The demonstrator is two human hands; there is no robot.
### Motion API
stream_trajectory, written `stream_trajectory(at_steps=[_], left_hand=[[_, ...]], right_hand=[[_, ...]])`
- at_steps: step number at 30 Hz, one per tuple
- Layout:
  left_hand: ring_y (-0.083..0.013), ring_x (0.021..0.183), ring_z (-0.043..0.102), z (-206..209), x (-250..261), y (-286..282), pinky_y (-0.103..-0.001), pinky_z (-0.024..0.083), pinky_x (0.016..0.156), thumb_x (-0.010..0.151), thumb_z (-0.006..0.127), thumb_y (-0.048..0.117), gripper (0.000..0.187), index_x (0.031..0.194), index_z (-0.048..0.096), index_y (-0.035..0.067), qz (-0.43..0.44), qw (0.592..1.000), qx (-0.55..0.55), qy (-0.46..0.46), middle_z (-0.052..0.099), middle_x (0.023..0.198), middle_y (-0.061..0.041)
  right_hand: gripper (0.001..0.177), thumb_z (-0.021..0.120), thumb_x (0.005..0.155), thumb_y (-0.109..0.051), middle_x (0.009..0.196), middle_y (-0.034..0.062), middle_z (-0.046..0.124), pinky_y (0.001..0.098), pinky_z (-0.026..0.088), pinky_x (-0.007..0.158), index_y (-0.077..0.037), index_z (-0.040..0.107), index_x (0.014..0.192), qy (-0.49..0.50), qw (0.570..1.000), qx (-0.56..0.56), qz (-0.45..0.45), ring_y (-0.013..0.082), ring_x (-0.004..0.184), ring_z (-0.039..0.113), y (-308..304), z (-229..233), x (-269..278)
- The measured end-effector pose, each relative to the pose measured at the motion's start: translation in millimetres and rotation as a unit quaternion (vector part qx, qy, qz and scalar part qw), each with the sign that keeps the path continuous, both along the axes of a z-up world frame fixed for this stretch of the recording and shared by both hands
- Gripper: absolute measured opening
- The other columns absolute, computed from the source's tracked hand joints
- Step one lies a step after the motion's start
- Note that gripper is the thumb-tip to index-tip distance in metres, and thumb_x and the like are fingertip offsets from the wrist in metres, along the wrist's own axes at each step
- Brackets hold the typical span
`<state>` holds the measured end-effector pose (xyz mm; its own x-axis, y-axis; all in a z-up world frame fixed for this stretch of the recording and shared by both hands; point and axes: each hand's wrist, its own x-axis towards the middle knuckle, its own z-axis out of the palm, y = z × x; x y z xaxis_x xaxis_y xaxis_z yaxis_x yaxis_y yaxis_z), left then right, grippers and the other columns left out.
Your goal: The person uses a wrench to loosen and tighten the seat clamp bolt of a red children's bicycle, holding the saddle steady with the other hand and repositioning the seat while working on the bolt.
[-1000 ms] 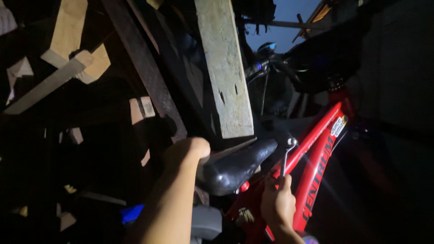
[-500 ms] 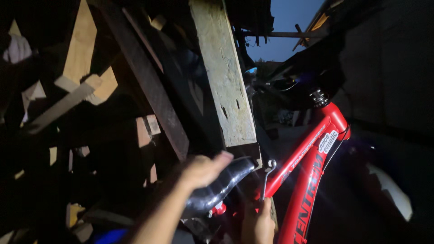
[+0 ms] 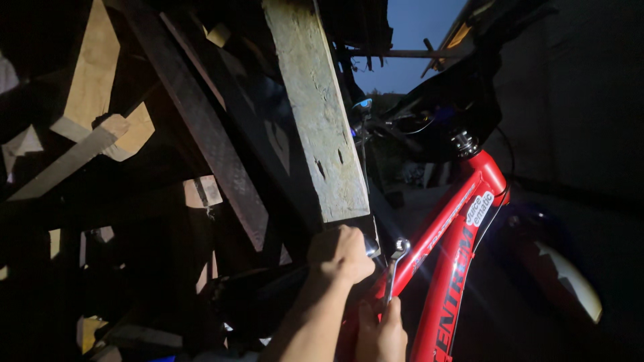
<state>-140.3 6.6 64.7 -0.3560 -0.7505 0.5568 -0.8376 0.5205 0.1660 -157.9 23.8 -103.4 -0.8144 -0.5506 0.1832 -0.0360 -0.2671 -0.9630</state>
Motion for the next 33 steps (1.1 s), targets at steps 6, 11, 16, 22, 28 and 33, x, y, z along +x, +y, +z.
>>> stream_trajectory(at_steps=[6, 11, 16, 22, 28, 33], left_hand=[[-0.039, 0.095, 0.074, 12, 0, 24, -0.047, 0.06, 0.082, 0.073, 0.071, 0.012, 0.019, 0.09, 0.077, 0.004, 0.045, 0.994, -0.039, -0.096, 0.073, 0.101, -0.021], [-0.038, 0.104, 0.071, 34, 7, 54, -0.045, 0.06, 0.086, 0.078, 0.071, 0.016, 0.024, 0.098, 0.079, 0.006, 0.047, 0.993, 0.002, -0.103, 0.073, 0.11, -0.022], [-0.0391, 0.106, 0.07, 28, 1, 48, -0.047, 0.058, 0.086, 0.075, 0.073, 0.018, 0.035, 0.107, 0.076, 0.007, 0.038, 0.995, -0.028, -0.09, 0.07, 0.116, -0.021], [-0.0404, 0.113, 0.065, 28, 6, 35, -0.045, 0.053, 0.093, 0.069, 0.086, 0.043, 0.07, 0.121, 0.063, 0.001, -0.09, 0.996, -0.013, 0.014, 0.063, 0.123, -0.025], [-0.0373, 0.127, 0.057, 54, 106, -35, -0.046, 0.042, 0.105, 0.093, 0.044, 0.059, 0.064, 0.125, 0.065, 0.008, 0.001, 0.998, -0.019, 0.053, 0.061, 0.132, -0.021], [-0.0332, 0.129, 0.051, 26, 165, -54, -0.05, 0.049, 0.096, 0.1, 0.043, 0.061, 0.058, 0.14, 0.057, 0.022, -0.016, 0.961, 0.187, 0.205, 0.056, 0.142, -0.007]], right_hand=[[0.037, 0.07, 0.089, -0.036, 0.09, 0.0273, 0.078, 0.0503, 0.062, 0.077, -0.015, 0.055, 0.117, -0.036, 0.994, 0.076, 0.074, 0.0423, 0.085, 0.076, 23, 18, -5], [0.039, 0.072, 0.085, -0.037, 0.089, 0.0221, 0.076, 0.044, 0.058, 0.07, -0.015, 0.057, 0.115, 0.024, 0.999, 0.021, 0.004, 0.0368, 0.08, 0.076, 34, 32, 0], [0.037, 0.066, 0.093, -0.037, 0.082, 0.0224, 0.076, 0.0429, 0.058, 0.063, -0.011, 0.054, 0.115, -0.028, 0.996, 0.043, 0.079, 0.032, 0.067, 0.076, 45, 35, -2], [0.031, 0.066, 0.091, -0.03, 0.079, 0.0172, 0.073, 0.0406, 0.055, 0.057, -0.006, 0.058, 0.109, 0.024, 0.997, -0.023, 0.068, 0.0251, 0.062, 0.07, 41, 24, -26], [0.028, 0.065, 0.093, -0.03, 0.082, 0.0131, 0.072, 0.038, 0.053, 0.05, -0.008, 0.055, 0.107, 0.059, 0.994, -0.065, 0.065, 0.0219, 0.063, 0.068, 28, 22, -43], [0.025, 0.058, 0.1, -0.029, 0.082, 0.0231, 0.067, 0.0442, 0.041, 0.048, -0.014, 0.052, 0.12, 0.0, 0.988, 0.034, 0.153, 0.0323, 0.057, 0.056, 17, 17, -54]])
